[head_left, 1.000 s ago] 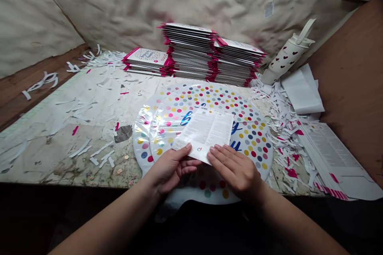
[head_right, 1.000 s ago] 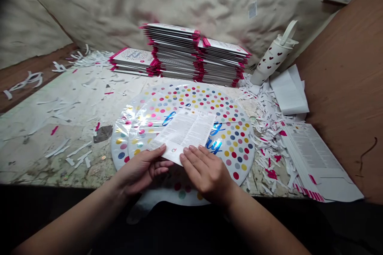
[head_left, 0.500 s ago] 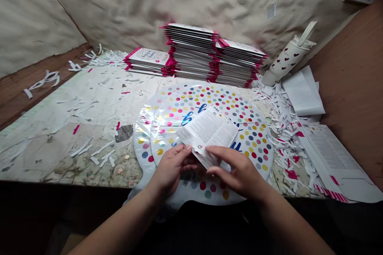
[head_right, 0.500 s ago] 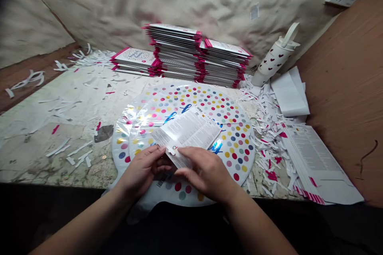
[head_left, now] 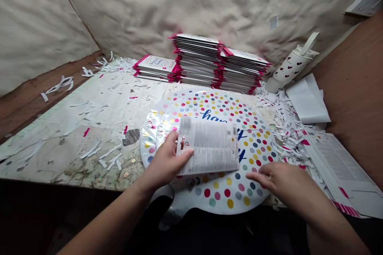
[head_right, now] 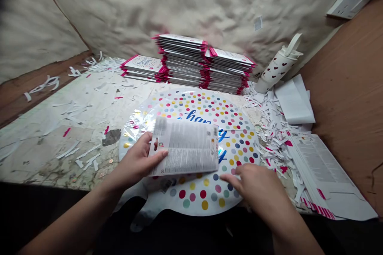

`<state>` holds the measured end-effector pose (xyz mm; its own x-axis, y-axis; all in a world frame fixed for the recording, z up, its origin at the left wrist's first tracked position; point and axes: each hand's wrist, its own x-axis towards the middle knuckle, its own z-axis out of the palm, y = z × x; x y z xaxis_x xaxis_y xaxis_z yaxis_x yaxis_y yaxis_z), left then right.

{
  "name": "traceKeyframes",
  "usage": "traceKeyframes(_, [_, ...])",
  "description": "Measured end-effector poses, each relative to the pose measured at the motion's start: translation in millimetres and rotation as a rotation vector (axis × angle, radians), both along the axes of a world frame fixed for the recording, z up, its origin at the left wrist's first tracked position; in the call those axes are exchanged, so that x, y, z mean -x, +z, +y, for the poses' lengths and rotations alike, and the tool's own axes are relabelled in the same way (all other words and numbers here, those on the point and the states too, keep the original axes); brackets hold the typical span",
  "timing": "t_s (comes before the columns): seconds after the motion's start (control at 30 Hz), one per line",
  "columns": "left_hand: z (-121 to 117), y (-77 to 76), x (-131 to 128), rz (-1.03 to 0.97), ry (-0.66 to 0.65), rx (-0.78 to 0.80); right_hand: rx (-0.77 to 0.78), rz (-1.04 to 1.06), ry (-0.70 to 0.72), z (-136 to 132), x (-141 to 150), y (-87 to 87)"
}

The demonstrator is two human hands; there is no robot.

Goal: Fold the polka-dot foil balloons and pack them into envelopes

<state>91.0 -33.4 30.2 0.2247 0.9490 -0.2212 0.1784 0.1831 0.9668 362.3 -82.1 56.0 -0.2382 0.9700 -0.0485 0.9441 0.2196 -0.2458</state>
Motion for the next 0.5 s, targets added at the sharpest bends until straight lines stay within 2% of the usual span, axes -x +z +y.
traceKeyframes(0.07, [-2,23.1,-3,0.215,-0.171,-0.167,-0.264,0.035,-0.106,4,-3,8.8])
traceKeyframes(0.1, [-3,35.3,-7,0.282,-0.292,-0.252,-0.355,0.134,-0.09,7,0,14.0])
traceKeyframes(0.13, [-5,46.7,-10,0.325,-0.42,-0.33,-0.375,0.259,-0.041,11,6,19.6])
traceKeyframes(0.17, [-7,56.3,-13,0.344,-0.525,-0.396,-0.325,0.397,0.018,15,13,25.3])
traceKeyframes(0.2, [-8,63.3,-14,0.333,-0.577,-0.447,-0.239,0.545,0.066,19,21,30.7])
traceKeyframes(0.23, [-9,67.2,-14,0.293,-0.568,-0.474,-0.158,0.708,0.085,24,28,35.1])
traceKeyframes(0.3, [-9,65.9,-9,0.152,-0.398,-0.494,-0.105,1.06,0.03,32,42,39.7])
traceKeyframes(0.4, [-7,51.8,12,-0.004,-0.131,-0.576,-0.165,1.445,-0.096,49,55,35.1])
traceKeyframes(0.43, [-5,48.1,23,0.007,-0.052,-0.671,-0.139,1.502,-0.086,55,57,31.3])
traceKeyframes(0.5, [6,47.0,52,0.17,0.183,-0.961,-0.081,1.536,-0.03,67,55,21.9])
